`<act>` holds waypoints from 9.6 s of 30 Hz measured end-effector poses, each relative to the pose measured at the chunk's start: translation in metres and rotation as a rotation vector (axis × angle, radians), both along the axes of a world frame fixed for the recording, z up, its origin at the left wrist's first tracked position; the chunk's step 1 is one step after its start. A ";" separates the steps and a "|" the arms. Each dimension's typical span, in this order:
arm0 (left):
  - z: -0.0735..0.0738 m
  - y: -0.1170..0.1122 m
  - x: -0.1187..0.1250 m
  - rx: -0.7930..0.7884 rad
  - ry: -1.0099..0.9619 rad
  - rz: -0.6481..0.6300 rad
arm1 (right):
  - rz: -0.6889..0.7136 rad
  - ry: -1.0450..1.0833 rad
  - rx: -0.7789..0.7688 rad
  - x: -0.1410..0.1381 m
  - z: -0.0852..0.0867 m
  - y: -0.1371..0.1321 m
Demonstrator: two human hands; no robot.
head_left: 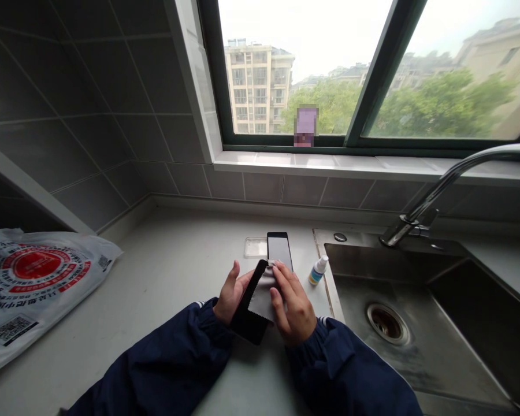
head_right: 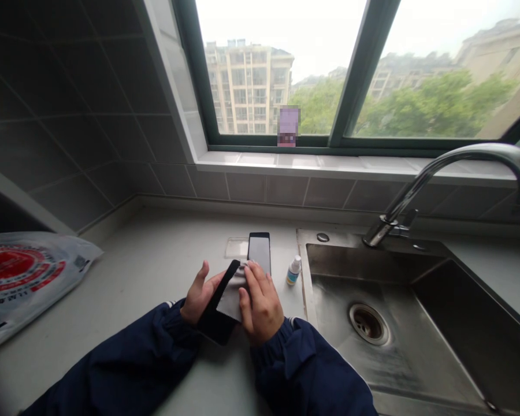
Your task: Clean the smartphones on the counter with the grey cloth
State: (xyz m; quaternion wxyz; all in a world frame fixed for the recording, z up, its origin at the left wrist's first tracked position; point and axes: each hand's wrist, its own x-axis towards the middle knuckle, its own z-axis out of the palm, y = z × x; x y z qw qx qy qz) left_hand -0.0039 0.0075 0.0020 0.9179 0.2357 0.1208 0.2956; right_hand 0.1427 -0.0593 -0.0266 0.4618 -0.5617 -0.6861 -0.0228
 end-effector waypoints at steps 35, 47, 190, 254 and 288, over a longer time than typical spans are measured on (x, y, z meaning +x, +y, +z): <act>0.003 0.019 -0.011 -0.074 0.149 0.387 | 0.216 -0.227 0.008 -0.018 -0.006 -0.010; 0.007 0.004 -0.002 -0.109 0.081 0.323 | 0.170 -0.365 0.080 -0.015 -0.015 -0.006; -0.008 0.012 0.002 -0.155 0.376 0.282 | 0.349 -0.482 -0.271 -0.025 0.006 -0.019; 0.007 -0.009 0.017 -0.294 0.221 0.178 | 0.156 -0.413 -0.202 -0.019 -0.006 -0.012; -0.020 -0.009 0.015 -0.093 0.012 -0.048 | 0.044 -0.336 -0.128 -0.017 -0.006 -0.010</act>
